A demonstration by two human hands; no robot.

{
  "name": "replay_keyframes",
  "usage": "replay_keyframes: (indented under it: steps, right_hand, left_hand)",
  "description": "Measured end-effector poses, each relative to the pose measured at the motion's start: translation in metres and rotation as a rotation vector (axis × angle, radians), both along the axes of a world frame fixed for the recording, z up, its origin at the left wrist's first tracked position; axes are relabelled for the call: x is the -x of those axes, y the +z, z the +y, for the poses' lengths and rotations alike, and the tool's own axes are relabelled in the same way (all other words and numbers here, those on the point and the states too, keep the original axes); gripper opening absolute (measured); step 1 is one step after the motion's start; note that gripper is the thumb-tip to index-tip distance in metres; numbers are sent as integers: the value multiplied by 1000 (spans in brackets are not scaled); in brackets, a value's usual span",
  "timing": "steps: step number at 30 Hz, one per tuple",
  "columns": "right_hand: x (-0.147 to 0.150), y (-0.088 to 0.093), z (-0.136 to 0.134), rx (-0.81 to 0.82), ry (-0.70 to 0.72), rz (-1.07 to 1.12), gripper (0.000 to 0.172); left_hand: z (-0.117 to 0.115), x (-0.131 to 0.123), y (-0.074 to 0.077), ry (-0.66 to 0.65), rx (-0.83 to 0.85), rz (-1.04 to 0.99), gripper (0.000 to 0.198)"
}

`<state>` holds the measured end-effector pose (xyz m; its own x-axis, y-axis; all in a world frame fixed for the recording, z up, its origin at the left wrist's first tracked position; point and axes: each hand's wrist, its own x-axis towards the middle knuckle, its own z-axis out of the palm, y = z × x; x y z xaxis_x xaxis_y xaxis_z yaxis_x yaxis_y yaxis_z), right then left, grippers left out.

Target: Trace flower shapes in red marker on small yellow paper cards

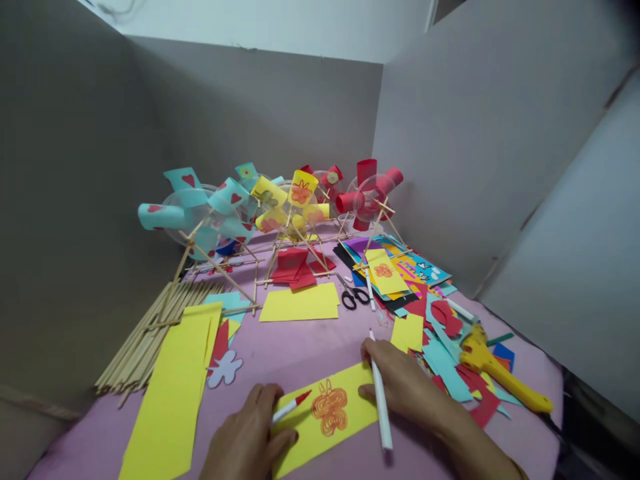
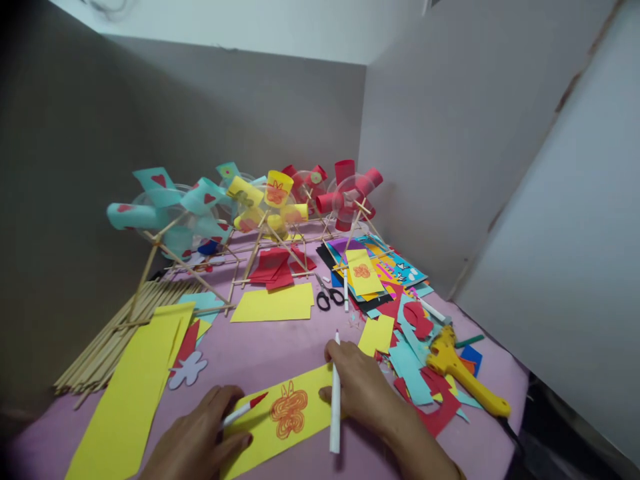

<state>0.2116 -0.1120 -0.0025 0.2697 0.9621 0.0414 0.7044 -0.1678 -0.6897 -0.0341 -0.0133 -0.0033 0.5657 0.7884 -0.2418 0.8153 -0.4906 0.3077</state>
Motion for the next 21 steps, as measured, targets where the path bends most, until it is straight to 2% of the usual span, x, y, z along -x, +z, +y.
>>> replay_keyframes:
  steps: [4, 8, 10, 13, 16, 19, 21]
  right_hand:
    - [-1, -6, 3, -119, -26, 240, 23]
    - [-3, -8, 13, -241, -96, 412, 13]
    - [-6, -6, 21, -329, -142, 505, 14]
    - [-14, 4, 36, -458, -207, 607, 21]
    - [-22, 16, 51, -561, -271, 682, 28]
    - [-24, 21, 61, -610, -300, 741, 30]
    - [-24, 17, 64, -621, -298, 754, 30]
  left_hand:
    - [9, 2, -7, 57, 92, -246, 18]
    - [24, -1, -6, 229, 407, -719, 37]
    - [35, -8, 2, 328, 460, -860, 43]
    - [53, -27, 19, 407, 408, -948, 46]
    - [65, -48, 29, 404, 285, -1045, 48]
    - [67, -61, 27, 401, 178, -1092, 47]
    - [65, -64, 20, 420, 112, -1104, 46]
